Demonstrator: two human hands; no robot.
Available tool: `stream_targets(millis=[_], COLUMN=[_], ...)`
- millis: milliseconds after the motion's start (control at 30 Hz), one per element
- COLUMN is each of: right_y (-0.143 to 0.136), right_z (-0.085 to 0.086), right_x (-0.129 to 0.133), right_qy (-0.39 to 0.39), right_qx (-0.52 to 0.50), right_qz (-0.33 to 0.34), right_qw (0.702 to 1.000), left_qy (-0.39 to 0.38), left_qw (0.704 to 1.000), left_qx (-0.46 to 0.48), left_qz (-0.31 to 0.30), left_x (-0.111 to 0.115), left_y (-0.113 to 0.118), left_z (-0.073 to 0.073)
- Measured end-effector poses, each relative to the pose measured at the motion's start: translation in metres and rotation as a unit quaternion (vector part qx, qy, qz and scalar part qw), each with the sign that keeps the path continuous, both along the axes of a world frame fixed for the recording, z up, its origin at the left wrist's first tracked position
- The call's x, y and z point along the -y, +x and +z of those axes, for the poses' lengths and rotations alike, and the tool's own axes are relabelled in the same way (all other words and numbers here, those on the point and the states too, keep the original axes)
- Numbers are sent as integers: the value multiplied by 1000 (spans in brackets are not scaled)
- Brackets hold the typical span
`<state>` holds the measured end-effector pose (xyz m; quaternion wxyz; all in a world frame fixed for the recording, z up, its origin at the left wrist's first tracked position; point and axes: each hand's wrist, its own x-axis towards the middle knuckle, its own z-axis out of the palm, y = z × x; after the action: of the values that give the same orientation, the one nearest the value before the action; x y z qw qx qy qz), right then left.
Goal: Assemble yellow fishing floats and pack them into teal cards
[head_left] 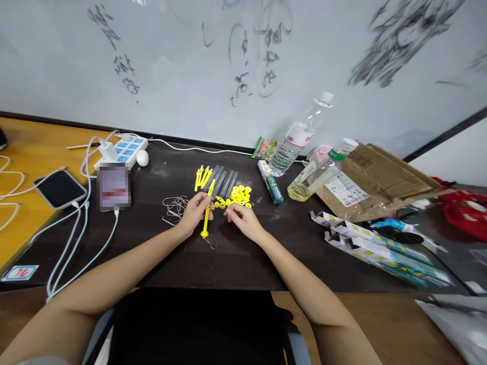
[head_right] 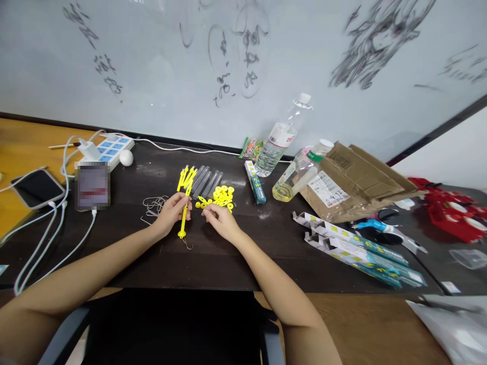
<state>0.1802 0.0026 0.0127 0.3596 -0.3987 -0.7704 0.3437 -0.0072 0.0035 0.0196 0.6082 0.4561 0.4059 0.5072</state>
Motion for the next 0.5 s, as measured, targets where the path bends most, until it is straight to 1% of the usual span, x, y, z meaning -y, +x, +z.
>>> stream_targets(millis=[100,167,233,300,367,400,500], right_y=[0,1,6,15,24,28,34], right_z=[-1,0,6,14,25,29,38], right_x=[0,-2,-8,-21,-41,-53,-89], right_qy=[32,75,128,180,227,250,305], right_qx=[16,34,52,88,173,232,390], right_qz=[-25,-57,-91,-112,-118,-112,-84], right_qw=[999,995,986,973,951,933,865], left_qy=[-4,-8,-12,-13,-14,-14,-12], left_qw=[1000,1000,1000,1000,1000,1000,1000], left_qx=[2,2,1,-1,-3,-4,-3], left_qz=[-2,-3,-7,-11,-15,-16,-22], left_x=[1,1,1,2,2,2,3], left_y=[1,1,1,1,0,0,1], left_z=[0,0,-1,-1,-1,-1,-1])
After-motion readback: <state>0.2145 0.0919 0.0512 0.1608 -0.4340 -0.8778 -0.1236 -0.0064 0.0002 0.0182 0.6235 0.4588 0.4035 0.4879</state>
